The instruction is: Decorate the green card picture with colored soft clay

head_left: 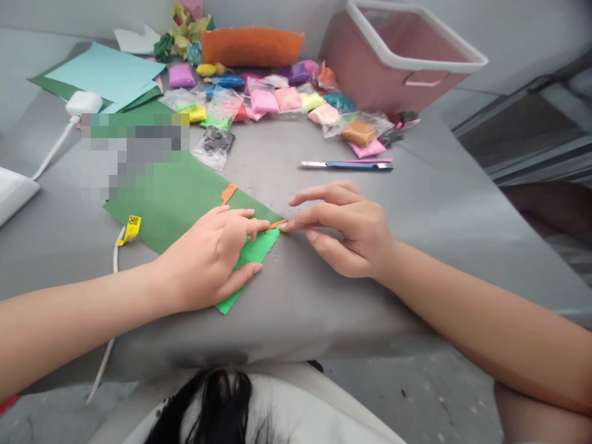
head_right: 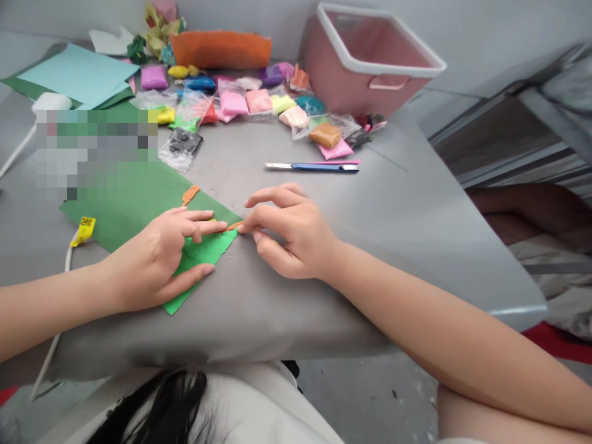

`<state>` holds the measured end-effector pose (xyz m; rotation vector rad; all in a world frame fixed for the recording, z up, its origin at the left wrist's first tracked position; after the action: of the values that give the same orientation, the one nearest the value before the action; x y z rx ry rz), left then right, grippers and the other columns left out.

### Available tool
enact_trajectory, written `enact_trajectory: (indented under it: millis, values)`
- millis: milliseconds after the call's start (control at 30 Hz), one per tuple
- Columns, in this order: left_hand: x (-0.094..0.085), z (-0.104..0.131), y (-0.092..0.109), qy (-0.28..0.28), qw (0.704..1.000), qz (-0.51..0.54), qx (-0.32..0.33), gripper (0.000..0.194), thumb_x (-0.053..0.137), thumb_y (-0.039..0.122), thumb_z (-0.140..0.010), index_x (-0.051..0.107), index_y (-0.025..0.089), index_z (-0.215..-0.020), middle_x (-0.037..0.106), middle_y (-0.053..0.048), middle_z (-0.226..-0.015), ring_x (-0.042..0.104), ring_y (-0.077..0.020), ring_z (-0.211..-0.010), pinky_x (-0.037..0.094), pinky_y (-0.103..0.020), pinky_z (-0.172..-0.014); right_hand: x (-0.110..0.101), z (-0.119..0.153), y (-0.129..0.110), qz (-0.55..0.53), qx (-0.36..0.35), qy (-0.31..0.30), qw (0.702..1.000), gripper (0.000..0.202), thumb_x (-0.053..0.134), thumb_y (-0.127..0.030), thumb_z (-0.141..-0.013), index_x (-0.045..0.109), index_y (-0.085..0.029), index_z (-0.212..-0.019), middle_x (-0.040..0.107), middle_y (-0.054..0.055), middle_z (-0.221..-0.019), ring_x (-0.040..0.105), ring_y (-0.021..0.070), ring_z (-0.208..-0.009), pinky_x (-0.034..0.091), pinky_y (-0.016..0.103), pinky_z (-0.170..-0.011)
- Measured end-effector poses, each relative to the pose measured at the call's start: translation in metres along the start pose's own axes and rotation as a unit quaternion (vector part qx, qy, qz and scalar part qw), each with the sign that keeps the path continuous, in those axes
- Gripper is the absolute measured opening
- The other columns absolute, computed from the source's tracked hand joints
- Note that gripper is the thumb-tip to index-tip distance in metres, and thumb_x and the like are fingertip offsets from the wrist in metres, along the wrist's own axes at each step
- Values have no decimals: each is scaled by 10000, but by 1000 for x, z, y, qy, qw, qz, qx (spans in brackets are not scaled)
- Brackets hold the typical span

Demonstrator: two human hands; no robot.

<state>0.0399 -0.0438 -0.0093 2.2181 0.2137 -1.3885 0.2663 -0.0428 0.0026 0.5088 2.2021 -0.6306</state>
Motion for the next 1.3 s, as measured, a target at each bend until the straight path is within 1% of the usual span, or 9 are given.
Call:
enact_trajectory:
  millis: [133, 300, 533, 700, 800, 933, 1033, 1167, 1300]
  values:
    - [0, -1, 1, -1, 1000, 2, 2, 320, 595, 247, -952, 367, 199, -1171, 673, -172, -1326, 586, -395, -1321, 477, -646, -1063, 1, 0, -2, 4, -3, -10, 1000, 230, 494, -120, -857, 669, -243, -940, 757, 46, -958, 725, 227, -1029, 520, 412, -890]
    - [0, -2, 1, -7, 1000, 3, -1, 305, 586, 251, -954, 372, 201, -1164, 674, -168, -1330, 583, -396, -1325, 477, -652, -1053, 3, -2, -3, 2, 6, -20, 1000, 237, 498, -116, -851, 659, -260, -947, 765, 18, -914, 724, 223, -1029, 521, 407, -895]
    - [0, -1, 0, -6, 1000, -11, -5, 339, 553, 287, -973, 377, 193, -1248, 680, -146, -1307, 597, -376, -1315, 477, -626, -1063, 6, -3, -7, -1, -9, -14, 1000, 219, 496, -119, -843, 652, -236, -943, 757, 37, -892, 726, 226, -993, 508, 411, -868]
    - [-1, -1, 2, -5, 1000, -23, -1, 308, 542, 284, -980, 372, 180, -1215, 679, -163, -1306, 601, -390, -1304, 479, -631, -1064, 8, -3, -7, 1, -23, -20, 1000, 239, 498, -115, -837, 644, -238, -979, 759, 40, -918, 721, 232, -1005, 499, 412, -860]
    - [-1, -2, 2, -8, 1000, -18, -1, 297, 550, 278, -976, 368, 184, -1192, 683, -163, -1304, 605, -393, -1298, 480, -637, -1062, 7, -3, -6, -24, -21, -35, 999, 262, 493, -114, -842, 654, -244, -1002, 763, 35, -934, 718, 234, -1020, 492, 419, -882]
    - [0, -2, 2, -19, 1000, -4, -14, 312, 557, 255, -969, 350, 197, -1196, 672, -157, -1330, 582, -374, -1335, 449, -638, -1093, 3, -3, -3, -69, 9, 3, 998, 293, 473, -92, -861, 668, -267, -993, 762, 23, -910, 713, 223, -1056, 507, 408, -903]
    - [0, -1, 2, -24, 999, -6, -23, 327, 551, 243, -973, 332, 192, -1210, 668, -172, -1329, 566, -364, -1359, 411, -645, -1126, 4, -3, -4, -50, -4, 3, 999, 330, 480, -94, -848, 655, -279, -1056, 766, 20, -918, 705, 236, -1095, 500, 424, -906]
    - [0, 0, 2, -10, 1000, -6, -18, 343, 565, 235, -969, 318, 187, -1201, 655, -191, -1346, 571, -365, -1354, 401, -650, -1134, 10, 0, -4, -3, -24, -13, 1000, 327, 472, -112, -840, 650, -254, -1075, 756, 68, -1059, 693, 241, -1141, 465, 434, -917]
    - [0, 0, 2, 1, 1000, -12, -15, 361, 568, 246, -967, 316, 179, -1217, 629, -221, -1379, 570, -368, -1357, 407, -650, -1133, 14, 3, -5, 27, -64, -34, 997, 377, 465, -108, -842, 635, -251, -1146, 780, 32, -974, 664, 236, -1211, 423, 425, -949]
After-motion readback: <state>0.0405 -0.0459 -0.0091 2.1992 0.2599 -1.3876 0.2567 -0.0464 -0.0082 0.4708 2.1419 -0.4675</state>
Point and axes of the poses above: each hand's wrist, its own z-axis away from the middle knuckle, its own x-axis out of the palm, y = z × x, the point moved 3 cm from there along -z, towards the middle knuckle
